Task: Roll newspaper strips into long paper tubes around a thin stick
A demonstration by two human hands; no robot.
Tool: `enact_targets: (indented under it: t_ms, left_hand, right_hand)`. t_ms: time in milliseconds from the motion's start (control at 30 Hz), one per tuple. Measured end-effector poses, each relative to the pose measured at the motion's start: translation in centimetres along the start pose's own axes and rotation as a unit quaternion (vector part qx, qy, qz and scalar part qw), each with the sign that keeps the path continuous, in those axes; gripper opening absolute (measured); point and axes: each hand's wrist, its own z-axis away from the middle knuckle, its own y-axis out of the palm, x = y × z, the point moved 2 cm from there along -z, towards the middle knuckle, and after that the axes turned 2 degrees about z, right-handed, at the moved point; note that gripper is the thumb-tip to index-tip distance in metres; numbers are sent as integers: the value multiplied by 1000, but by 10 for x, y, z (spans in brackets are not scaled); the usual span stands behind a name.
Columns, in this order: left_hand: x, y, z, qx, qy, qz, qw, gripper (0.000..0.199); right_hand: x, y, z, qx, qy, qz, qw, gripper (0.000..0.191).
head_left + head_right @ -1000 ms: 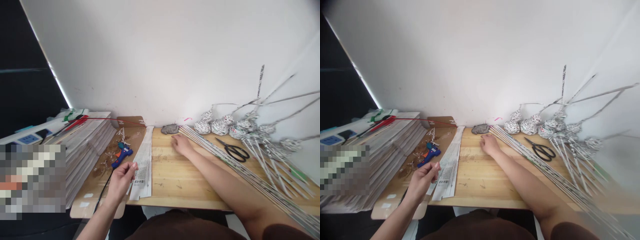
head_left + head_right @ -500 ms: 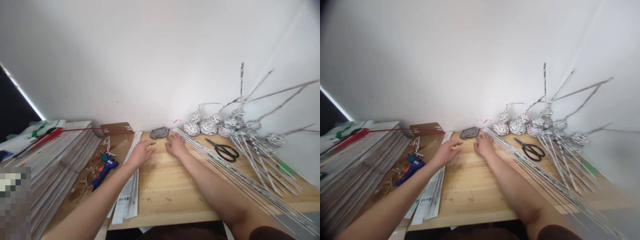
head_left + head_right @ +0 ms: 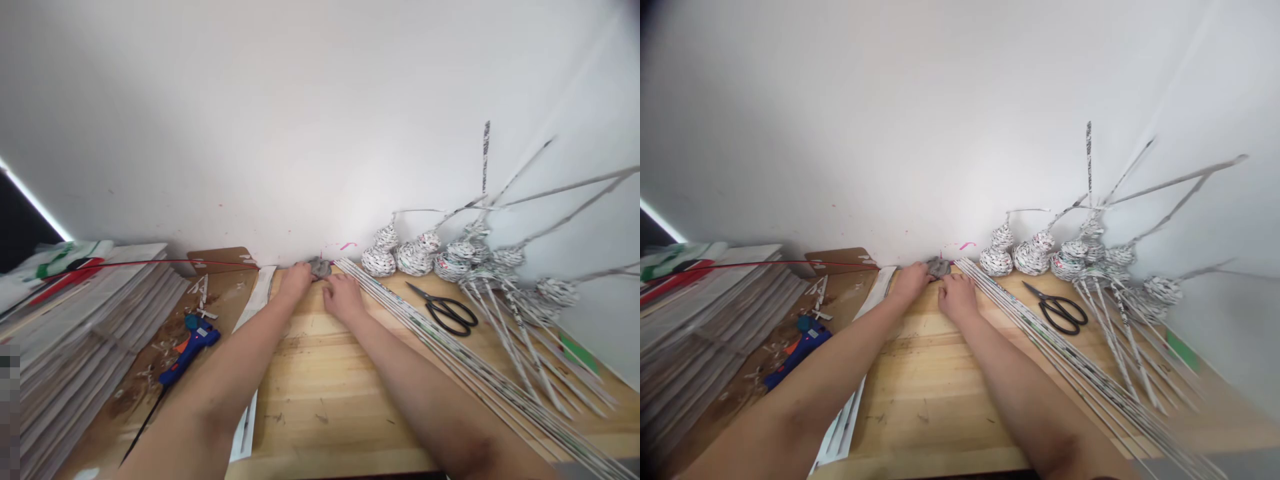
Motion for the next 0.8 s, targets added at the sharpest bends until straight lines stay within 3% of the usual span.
enact_targets:
  t_ms: [133, 400, 600, 800]
  left_hand:
    - [-7, 1, 13, 6, 45, -5, 999, 27]
    - [-10, -2, 36, 11, 105, 6, 994, 27]
    - [-2, -6, 50, 13, 84, -1, 996, 23]
    - [-8, -13, 55, 0, 42, -4, 999, 29]
  right_hand:
    - [4, 2, 0, 6, -47, -18, 999, 47]
    - [4, 6, 0, 25, -34, 10, 999, 39]
    - [7, 6, 1, 32, -28, 20, 999, 41]
    - [7, 8, 1, 21, -39, 22, 999, 40]
